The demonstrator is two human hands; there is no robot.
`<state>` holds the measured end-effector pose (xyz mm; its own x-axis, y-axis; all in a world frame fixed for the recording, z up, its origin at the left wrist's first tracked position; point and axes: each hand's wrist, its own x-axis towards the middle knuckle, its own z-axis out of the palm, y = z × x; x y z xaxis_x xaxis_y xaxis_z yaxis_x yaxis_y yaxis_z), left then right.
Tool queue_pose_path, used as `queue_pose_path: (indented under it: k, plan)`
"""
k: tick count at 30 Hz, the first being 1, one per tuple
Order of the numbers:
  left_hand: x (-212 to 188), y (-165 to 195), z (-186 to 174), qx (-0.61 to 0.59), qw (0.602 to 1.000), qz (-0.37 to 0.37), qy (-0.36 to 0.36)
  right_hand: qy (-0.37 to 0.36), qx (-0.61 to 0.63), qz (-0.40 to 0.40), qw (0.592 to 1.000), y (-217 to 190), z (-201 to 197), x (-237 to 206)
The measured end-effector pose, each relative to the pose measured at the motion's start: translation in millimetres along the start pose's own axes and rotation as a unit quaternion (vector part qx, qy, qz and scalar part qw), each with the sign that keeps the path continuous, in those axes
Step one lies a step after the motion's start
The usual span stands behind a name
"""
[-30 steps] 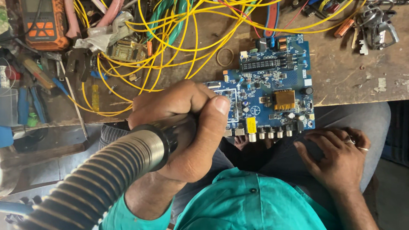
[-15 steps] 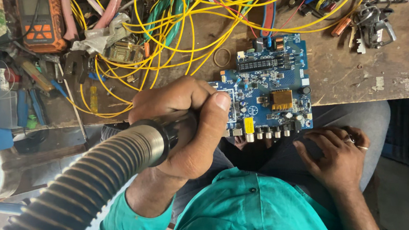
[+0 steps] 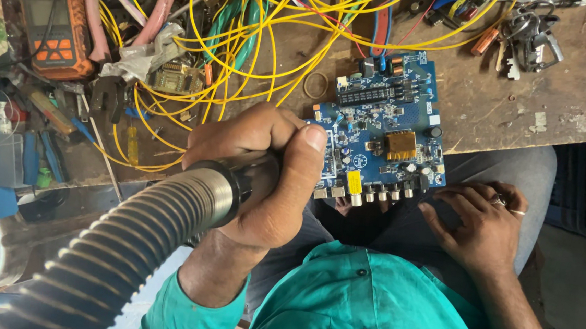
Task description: The person sits at a workbench with a circuit board resting on their lap. They first apply material to the board with a small stick, then use a hot air rework gun connected to a blue station to heat components on the board, holding the nozzle against different board areas for the rest of the clip.
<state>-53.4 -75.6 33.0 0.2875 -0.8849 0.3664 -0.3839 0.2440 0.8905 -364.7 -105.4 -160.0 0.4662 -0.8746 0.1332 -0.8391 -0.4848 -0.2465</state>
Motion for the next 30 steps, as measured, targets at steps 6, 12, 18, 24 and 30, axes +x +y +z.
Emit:
queue_pose_path:
  k: [6,12,18,24,30]
  plan:
    - [3.9,0.7,0.4,0.004,1.000,0.006,0.003,0.005,-0.002,-0.008,1.000,0.5,0.7,1.3]
    - [0.9,-0.1,-2.5,0.006,1.000,0.003,0.004,0.008,0.003,-0.010,1.000,-1.9,-1.4,1.7]
    - [-2.5,-3.4,-5.1,0.006,1.000,0.010,0.014,0.011,-0.001,-0.014,1.000,-3.7,-2.4,3.3]
    - [-3.2,-5.4,-6.3,0.000,1.000,0.012,0.025,0.011,0.003,-0.011,1.000,-4.5,-3.5,3.3]
    - [-3.9,-3.1,-7.6,-0.010,0.999,0.007,0.029,0.012,0.007,-0.013,1.000,-5.7,-3.6,2.7]
